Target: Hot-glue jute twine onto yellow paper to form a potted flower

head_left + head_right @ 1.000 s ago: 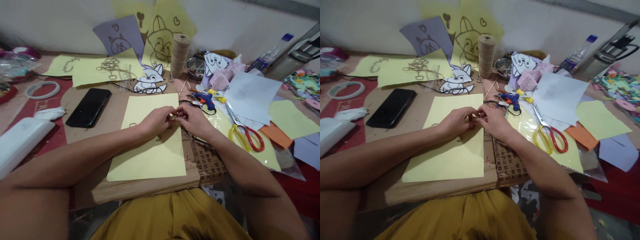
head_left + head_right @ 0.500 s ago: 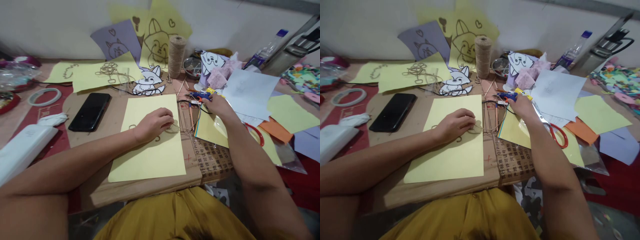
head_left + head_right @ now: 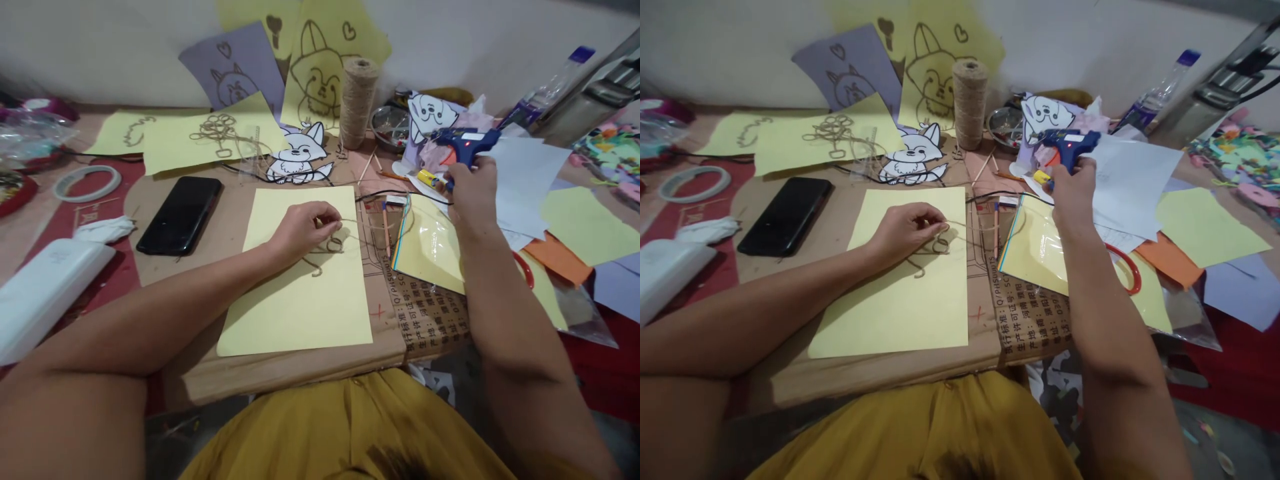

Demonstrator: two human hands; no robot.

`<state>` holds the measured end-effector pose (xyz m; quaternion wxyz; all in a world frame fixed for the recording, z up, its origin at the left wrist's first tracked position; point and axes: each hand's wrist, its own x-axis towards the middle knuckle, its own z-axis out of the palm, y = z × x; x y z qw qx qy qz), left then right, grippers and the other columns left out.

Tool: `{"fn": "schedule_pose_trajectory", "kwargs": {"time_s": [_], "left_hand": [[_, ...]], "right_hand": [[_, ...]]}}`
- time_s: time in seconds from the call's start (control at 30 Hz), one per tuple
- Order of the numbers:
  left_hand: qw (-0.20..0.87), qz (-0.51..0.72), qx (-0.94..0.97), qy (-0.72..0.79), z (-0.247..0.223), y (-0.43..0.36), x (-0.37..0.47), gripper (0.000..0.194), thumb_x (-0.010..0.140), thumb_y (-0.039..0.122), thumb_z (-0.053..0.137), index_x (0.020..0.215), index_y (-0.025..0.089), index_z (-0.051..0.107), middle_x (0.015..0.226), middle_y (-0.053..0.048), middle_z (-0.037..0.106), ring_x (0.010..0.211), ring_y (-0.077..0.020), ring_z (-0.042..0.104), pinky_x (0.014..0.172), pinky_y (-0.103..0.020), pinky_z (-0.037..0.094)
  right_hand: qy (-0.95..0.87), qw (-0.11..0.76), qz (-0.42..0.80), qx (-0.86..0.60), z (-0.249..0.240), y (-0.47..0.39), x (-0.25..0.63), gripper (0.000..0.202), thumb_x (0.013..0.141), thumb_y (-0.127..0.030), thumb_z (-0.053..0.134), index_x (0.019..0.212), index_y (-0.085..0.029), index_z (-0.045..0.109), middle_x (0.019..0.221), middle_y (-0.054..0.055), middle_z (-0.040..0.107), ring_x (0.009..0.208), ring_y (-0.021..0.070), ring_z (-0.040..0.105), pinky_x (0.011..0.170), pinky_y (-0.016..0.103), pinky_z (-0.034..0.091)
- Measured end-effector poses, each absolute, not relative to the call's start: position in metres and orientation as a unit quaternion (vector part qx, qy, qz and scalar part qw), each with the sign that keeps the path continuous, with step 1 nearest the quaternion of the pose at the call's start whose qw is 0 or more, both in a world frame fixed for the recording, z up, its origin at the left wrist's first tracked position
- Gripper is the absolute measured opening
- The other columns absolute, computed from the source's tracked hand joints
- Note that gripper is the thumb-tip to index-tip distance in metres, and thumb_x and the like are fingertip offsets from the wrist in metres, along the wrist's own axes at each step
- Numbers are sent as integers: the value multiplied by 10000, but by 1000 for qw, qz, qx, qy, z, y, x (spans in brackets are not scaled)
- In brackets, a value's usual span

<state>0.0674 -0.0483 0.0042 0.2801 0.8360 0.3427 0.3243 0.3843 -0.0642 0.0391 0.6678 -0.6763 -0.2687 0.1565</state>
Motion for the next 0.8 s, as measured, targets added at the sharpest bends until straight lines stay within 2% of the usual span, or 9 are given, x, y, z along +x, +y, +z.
{"fn": "schedule_pose_trajectory", "kwargs": {"time_s": [0.13,0.2,0.27,0.37,0.43,0.53,0.63,0.7,0.8], "left_hand": [[273,331,832,353,3,-46,65,78,900,241,737,900,171,772,877,-41,783,723,-134,661,682,-243,526],[278,336,826,357,2,-46,64,109,910,265,724,931,167,766,914,-53,791,728,-138,671,675,-245,532],[277,332,826,361,2,-47,62,112,916,260,714,952,166,764,895,-48,791,708,-134,666,663,-243,524],[250,312,846,353,2,-49,60,84,925,214,693,926,168,763,853,-34,780,703,-131,658,672,-240,513],[232,299,862,338,2,-50,57,78,924,187,690,925,169,765,870,-32,780,715,-132,666,693,-243,521],[204,286,879,321,0,-52,53,81,923,166,692,950,176,768,929,-40,788,797,-155,706,766,-266,552],[189,286,891,299,-3,-54,48,83,933,166,684,947,181,765,976,-56,795,880,-181,736,821,-294,573],[184,289,896,283,-5,-55,46,96,939,162,673,950,185,765,1004,-63,799,908,-185,744,847,-306,586],[170,279,906,270,-6,-56,45,89,946,176,676,941,188,765,1014,-71,798,929,-194,741,853,-315,595]], "right_hand": [[-319,712,214,-588,50,-73,373,299,802,-157,555,1033,-298,429,1086,-11,725,792,127,720,625,280,581],[-349,703,235,-573,54,-77,369,278,819,-178,566,1041,-298,450,1137,-4,761,752,106,688,590,259,536],[-385,678,248,-575,57,-82,366,254,814,-191,603,1009,-297,479,1084,-4,778,659,87,619,532,246,472],[-486,607,276,-565,60,-89,361,191,821,-244,664,967,-274,545,956,8,764,552,88,531,483,268,416],[-553,551,284,-557,62,-97,358,181,856,-316,705,982,-262,587,914,10,748,554,106,527,493,286,419],[-611,476,285,-564,67,-108,357,221,906,-428,739,1010,-281,611,802,-12,695,577,137,527,529,312,444],[-655,393,282,-581,72,-116,358,284,910,-528,756,926,-281,616,672,-26,601,569,154,506,529,324,442],[-680,344,276,-585,76,-120,358,325,911,-575,748,897,-272,632,664,-15,587,586,164,512,533,329,447],[-719,282,259,-580,81,-123,353,363,912,-609,718,979,-253,696,771,27,657,695,212,586,632,373,519]]}}
